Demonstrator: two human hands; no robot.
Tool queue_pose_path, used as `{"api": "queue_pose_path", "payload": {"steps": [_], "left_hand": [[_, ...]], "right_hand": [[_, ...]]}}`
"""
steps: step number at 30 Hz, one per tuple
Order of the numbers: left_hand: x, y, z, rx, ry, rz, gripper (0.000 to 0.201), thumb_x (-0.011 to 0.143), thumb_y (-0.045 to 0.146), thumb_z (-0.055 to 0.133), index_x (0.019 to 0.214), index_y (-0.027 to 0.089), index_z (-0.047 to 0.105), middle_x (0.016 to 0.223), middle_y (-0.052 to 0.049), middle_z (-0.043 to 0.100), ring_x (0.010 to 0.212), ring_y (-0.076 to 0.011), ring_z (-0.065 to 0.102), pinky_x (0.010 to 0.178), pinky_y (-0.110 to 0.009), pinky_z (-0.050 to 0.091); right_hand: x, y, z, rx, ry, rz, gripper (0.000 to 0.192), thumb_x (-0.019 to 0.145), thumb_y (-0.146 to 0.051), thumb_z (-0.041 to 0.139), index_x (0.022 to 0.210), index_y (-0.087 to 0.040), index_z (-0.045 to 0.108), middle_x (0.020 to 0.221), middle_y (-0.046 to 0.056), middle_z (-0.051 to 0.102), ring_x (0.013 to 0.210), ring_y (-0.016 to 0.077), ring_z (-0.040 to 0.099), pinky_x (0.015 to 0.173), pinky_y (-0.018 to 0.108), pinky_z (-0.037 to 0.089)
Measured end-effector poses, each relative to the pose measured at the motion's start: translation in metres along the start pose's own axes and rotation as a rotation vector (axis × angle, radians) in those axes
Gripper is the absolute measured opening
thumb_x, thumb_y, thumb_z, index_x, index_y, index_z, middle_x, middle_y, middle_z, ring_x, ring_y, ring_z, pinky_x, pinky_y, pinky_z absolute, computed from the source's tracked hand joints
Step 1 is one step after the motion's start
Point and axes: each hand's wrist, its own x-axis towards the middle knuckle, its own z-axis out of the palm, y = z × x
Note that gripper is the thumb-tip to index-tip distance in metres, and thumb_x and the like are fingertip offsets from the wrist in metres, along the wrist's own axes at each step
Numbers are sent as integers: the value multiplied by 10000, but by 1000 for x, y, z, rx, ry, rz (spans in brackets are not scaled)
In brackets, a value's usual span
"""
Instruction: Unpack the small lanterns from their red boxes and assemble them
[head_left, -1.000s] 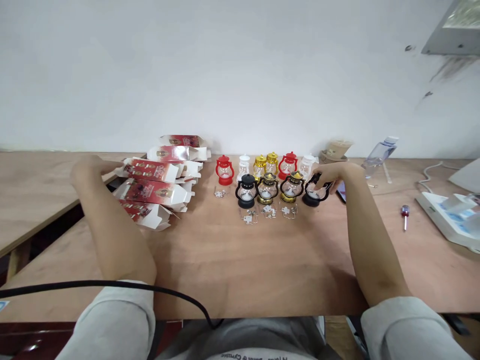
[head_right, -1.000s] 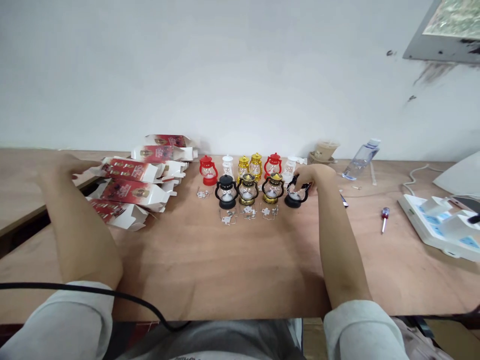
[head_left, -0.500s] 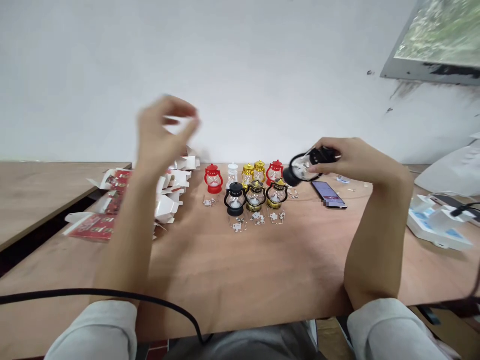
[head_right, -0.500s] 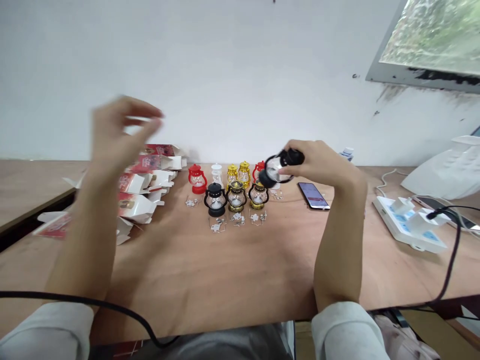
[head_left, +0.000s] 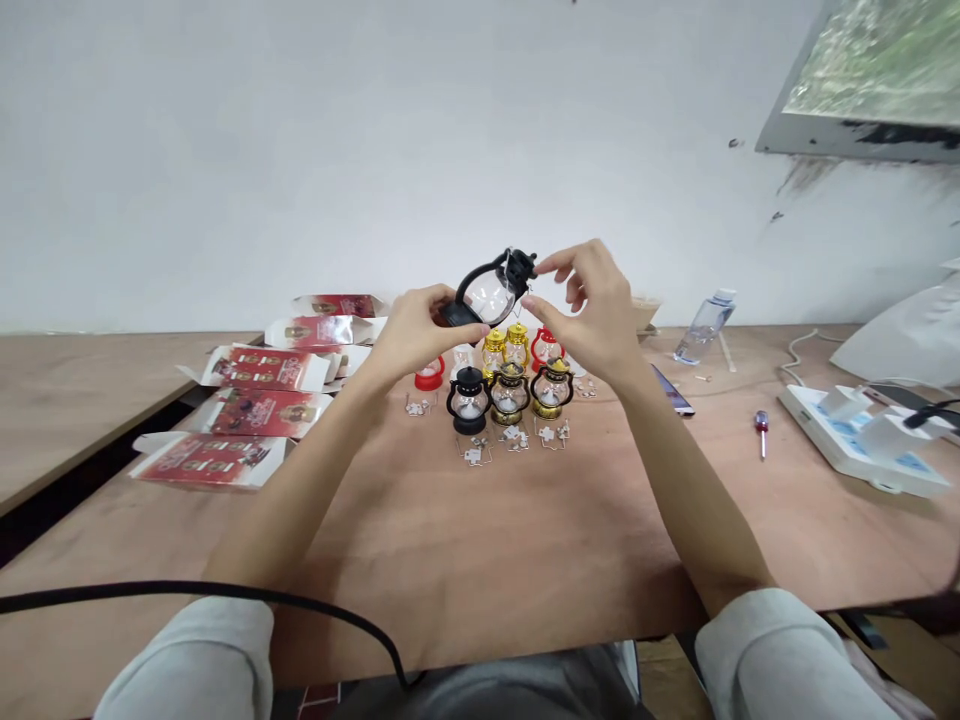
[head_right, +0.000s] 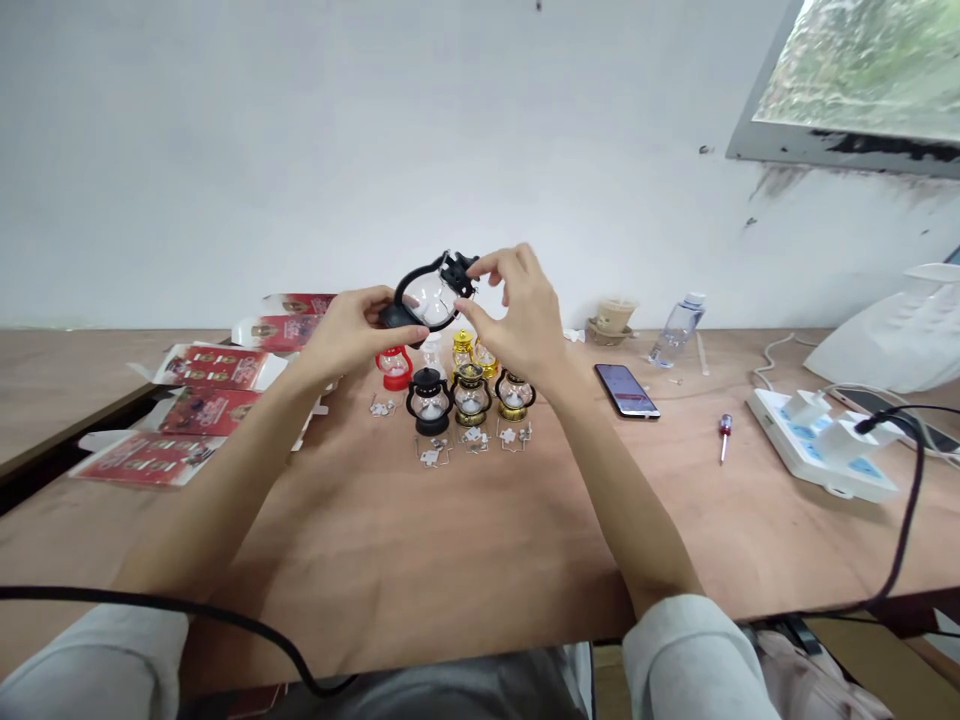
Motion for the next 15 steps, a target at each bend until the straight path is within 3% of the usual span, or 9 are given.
{"api": "queue_pose_path", "payload": {"steps": [5,8,11,13,15], "left_hand": [[-1,3,0,57,68,24,370,635,410,732,869,140,636,785,-37,636,701,-137,554,618,-254,425],[0,2,-8,46,60,44,336,648,373,722,882,156,618,788,-17,610,709,-125,538,641,-252,421],[1,5,-18,-65,-56,96,305,688,353,679,920,180,584,840,-11,593,749,-124,541,671,-252,433],[-1,9,-23,-110,-119,106,252,741,380,615,890,184,561,836,-16,580,749,-129,539,660,-257,436],[-3,13,-23,-110,-108,98,231,782,406,553,850,186,533,815,-18,567,731,-131,529,634,-261,429]], "right_hand": [[-2,-5,16,204,-235,101,371,733,-558,654,746,-192,597,624,-43,449,560,75,379,553,254,321],[2,0,8,302,-92,176,453,718,-596,648,591,-192,488,541,-57,367,522,68,320,514,249,263],[7,12,-8,338,93,262,528,743,-621,605,508,-195,401,504,-54,298,500,70,301,492,248,249],[10,22,-15,378,82,353,508,742,-629,600,523,-197,445,509,-47,315,488,70,312,469,241,253],[11,31,-18,459,20,453,469,723,-621,624,570,-196,502,547,-36,387,487,64,334,448,230,272]]}}
